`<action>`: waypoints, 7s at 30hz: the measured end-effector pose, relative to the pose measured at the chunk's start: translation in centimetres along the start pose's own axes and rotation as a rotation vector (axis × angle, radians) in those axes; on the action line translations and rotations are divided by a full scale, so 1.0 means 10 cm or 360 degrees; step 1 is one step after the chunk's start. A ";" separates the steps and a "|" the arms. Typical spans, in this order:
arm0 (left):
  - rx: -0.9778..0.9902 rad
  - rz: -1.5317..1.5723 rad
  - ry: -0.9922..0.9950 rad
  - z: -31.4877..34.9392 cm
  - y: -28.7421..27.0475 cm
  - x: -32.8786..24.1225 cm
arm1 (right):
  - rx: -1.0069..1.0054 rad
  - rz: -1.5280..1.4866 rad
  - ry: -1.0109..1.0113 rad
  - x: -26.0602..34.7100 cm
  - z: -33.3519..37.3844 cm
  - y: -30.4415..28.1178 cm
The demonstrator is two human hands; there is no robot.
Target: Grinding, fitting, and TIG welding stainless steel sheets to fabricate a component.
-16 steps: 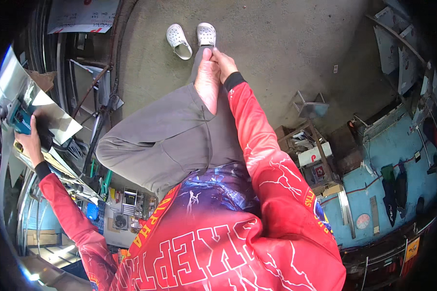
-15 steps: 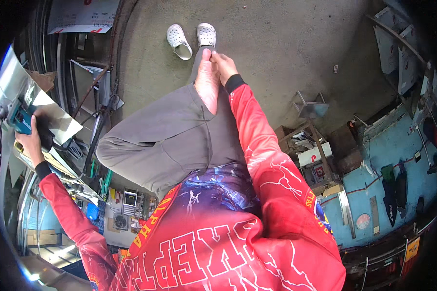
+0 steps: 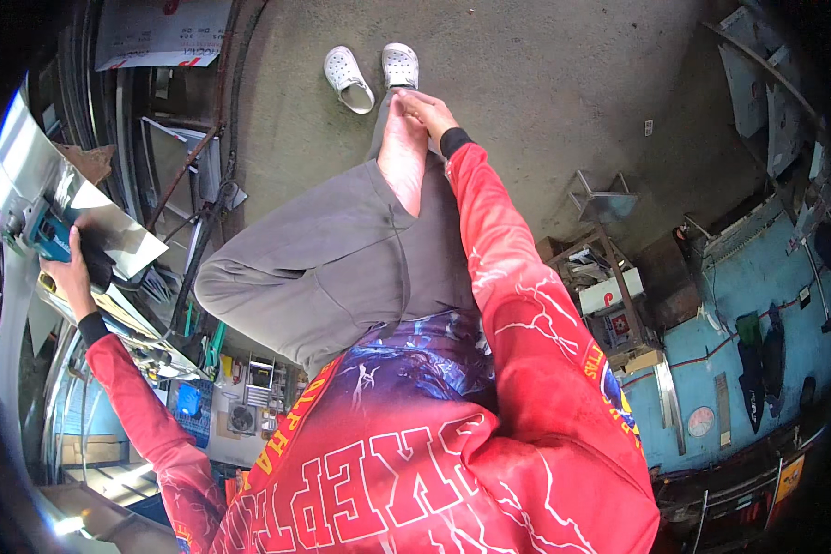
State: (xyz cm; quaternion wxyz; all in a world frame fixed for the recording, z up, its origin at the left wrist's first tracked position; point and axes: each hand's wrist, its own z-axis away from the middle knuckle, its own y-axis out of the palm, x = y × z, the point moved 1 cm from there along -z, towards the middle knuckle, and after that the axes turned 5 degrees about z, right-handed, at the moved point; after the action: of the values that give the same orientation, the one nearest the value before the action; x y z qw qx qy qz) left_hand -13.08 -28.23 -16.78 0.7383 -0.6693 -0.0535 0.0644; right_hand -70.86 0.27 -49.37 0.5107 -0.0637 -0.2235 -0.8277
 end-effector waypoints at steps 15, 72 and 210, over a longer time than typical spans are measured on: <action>-0.0174 -0.0296 0.0157 0.18 -0.01 -0.32 | -0.0575 0.0520 0.0377 -0.11 -0.41 0.15; -0.0156 0.0009 -0.0148 0.43 -0.03 -0.79 | -0.0344 0.0251 -0.0047 -0.37 -0.12 -0.29; 0.0462 0.0409 -0.0713 0.94 -0.73 -1.65 | 0.0114 0.3143 -0.2647 4.10 -0.27 4.62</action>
State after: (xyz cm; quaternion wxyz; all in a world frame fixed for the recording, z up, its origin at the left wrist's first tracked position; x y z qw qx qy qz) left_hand -30.70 -22.44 -8.48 0.7819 -0.5272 -0.1200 0.3104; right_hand -49.41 -51.92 -24.02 0.6126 -0.6805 -0.3531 0.1925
